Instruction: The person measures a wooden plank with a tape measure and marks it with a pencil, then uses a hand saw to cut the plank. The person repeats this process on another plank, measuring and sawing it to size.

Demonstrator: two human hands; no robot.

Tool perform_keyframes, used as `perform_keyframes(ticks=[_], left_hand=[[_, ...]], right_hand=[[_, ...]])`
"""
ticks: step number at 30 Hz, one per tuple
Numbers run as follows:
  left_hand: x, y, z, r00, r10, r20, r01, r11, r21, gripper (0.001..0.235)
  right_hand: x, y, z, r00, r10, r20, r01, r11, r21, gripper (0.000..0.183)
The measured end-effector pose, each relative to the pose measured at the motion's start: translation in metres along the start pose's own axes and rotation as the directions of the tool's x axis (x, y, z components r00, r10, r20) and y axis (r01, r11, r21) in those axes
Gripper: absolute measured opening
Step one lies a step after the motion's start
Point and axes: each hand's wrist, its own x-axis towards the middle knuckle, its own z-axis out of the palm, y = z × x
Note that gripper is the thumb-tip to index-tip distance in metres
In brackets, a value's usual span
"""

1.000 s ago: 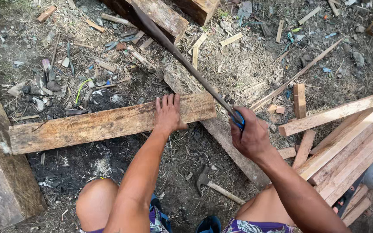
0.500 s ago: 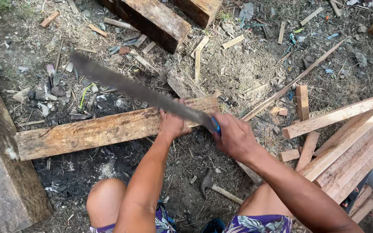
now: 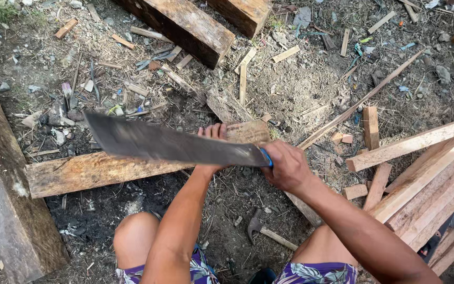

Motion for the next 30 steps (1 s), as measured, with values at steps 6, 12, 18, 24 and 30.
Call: perform_keyframes(ticks=[6, 12, 18, 24, 30], left_hand=[[-0.003, -0.001, 0.003, 1.0, -0.017, 0.003, 0.017, 0.998, 0.063, 0.142], [0.006, -0.01, 0.023, 0.98, 0.095, -0.175, -0.061, 0.98, 0.187, 0.13], [0.001, -0.009, 0.014, 0.997, 0.021, -0.069, -0.016, 0.997, 0.073, 0.137], [-0.002, 0.001, -0.003, 0.999, 0.029, -0.026, -0.028, 0.999, 0.035, 0.147], [-0.003, 0.002, 0.001, 0.998, -0.036, 0.043, 0.034, 0.998, 0.045, 0.141]], right_hand=[[-0.01, 0.034, -0.004, 0.237, 0.763, 0.601, -0.517, 0.623, -0.587, 0.018], [-0.026, 0.001, 0.005, 0.974, 0.158, 0.16, -0.155, 0.987, -0.031, 0.023], [-0.011, 0.056, -0.004, 0.208, 0.766, 0.609, -0.516, 0.615, -0.597, 0.014], [0.003, 0.004, -0.015, 0.561, 0.677, 0.476, -0.667, 0.71, -0.224, 0.015], [0.001, 0.032, -0.01, 0.38, 0.684, 0.623, -0.555, 0.707, -0.438, 0.011]])
